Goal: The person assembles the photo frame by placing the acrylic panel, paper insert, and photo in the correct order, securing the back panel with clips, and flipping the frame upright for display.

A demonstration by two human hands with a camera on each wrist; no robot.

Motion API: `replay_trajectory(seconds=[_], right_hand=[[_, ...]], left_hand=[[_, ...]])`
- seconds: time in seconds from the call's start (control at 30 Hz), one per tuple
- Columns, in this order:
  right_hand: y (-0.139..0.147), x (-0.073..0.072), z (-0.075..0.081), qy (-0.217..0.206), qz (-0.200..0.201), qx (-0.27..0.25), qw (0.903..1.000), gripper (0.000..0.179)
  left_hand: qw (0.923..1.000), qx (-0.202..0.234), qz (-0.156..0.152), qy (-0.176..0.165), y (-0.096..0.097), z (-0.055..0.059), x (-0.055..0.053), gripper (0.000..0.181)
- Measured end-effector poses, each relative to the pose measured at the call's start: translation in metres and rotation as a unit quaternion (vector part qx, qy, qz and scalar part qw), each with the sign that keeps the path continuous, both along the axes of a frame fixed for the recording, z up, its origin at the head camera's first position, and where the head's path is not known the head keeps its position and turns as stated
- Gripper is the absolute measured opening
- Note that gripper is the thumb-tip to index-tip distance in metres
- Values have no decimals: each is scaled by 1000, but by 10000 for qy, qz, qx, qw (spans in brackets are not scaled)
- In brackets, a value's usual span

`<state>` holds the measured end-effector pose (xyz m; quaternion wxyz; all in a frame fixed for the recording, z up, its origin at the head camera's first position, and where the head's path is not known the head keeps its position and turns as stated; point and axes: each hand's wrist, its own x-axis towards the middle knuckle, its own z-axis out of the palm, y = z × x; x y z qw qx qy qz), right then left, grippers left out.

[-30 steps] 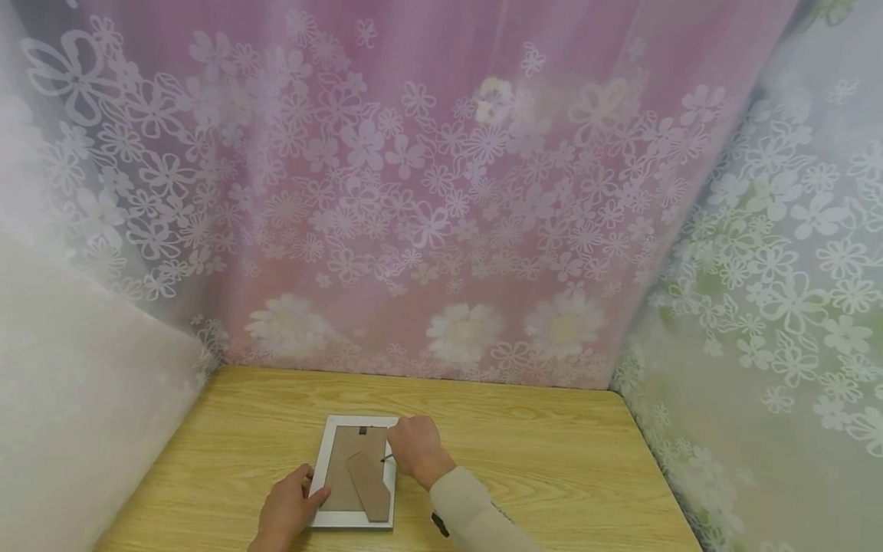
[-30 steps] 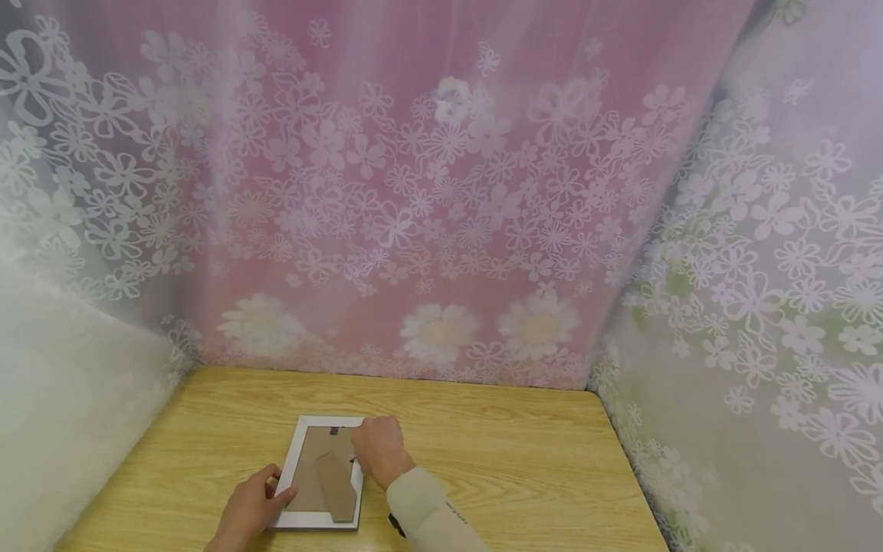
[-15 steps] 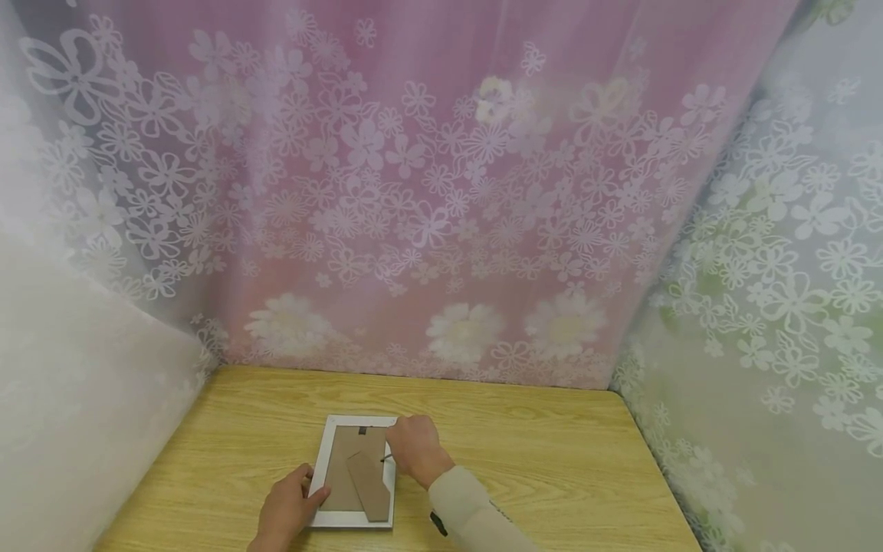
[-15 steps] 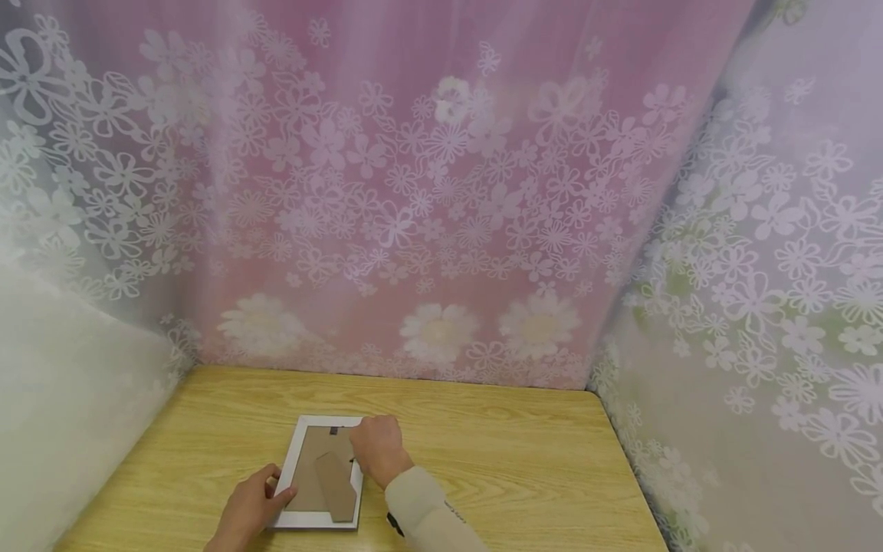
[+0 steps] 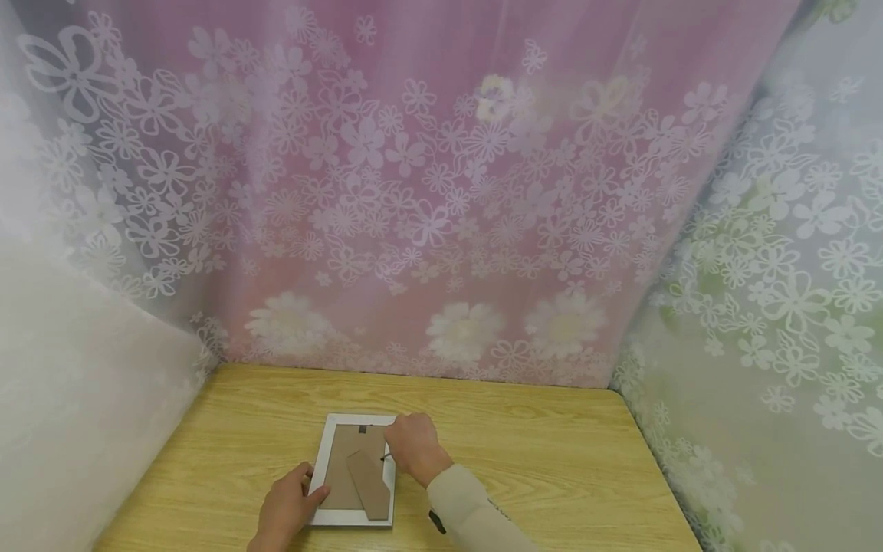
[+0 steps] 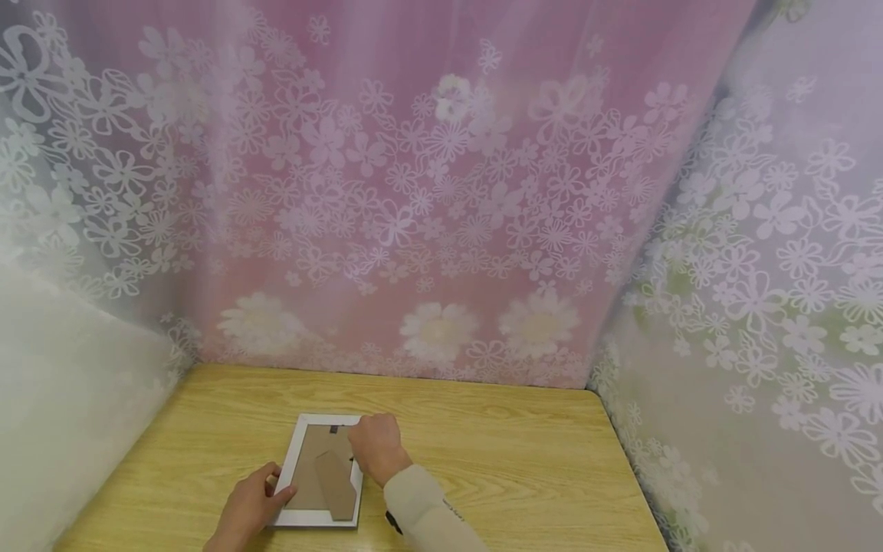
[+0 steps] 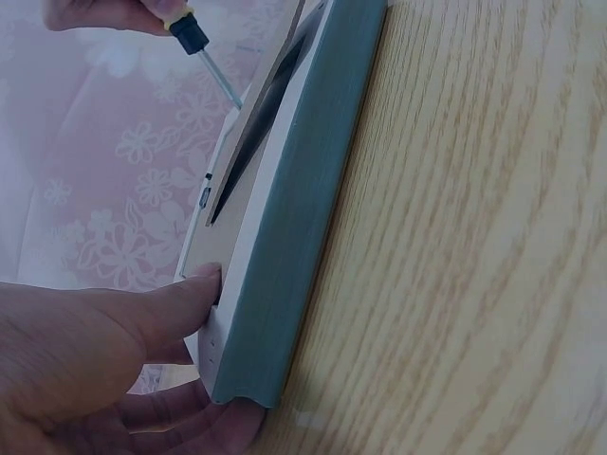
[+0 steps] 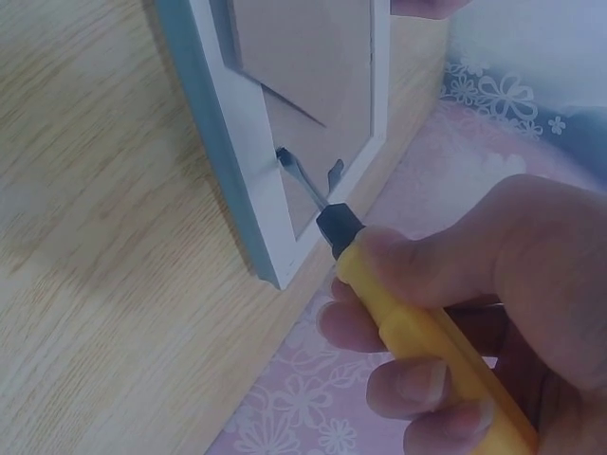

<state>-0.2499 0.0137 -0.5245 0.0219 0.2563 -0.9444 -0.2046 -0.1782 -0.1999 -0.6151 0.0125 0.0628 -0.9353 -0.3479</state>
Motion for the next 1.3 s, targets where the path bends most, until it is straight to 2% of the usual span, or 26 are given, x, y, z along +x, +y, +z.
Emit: replay_trajectory(seconds=[0.23,0.53,0.9,1.13,1.3], right_hand=[[0,0,0,109,52,-16,9999,19],[-1,2,2,3,37,75,10000,14],[-5,3,-1,106,88,347,9993,23],[2,1,2,-33,24,192,9998,28],[7,0,1,-157,-35,64,9999,25]], left_hand=[[10000,-16,-16,-3,-1,-2,-1,29],[9999,-75,-30,-123,-1,-3,-1,30],[9997,-95,9,-208,0,-2,-2,30],[9997,110,76,-187,-1,-1,-1,32],[9996,151,119,-184,0,-4,-1,31]])
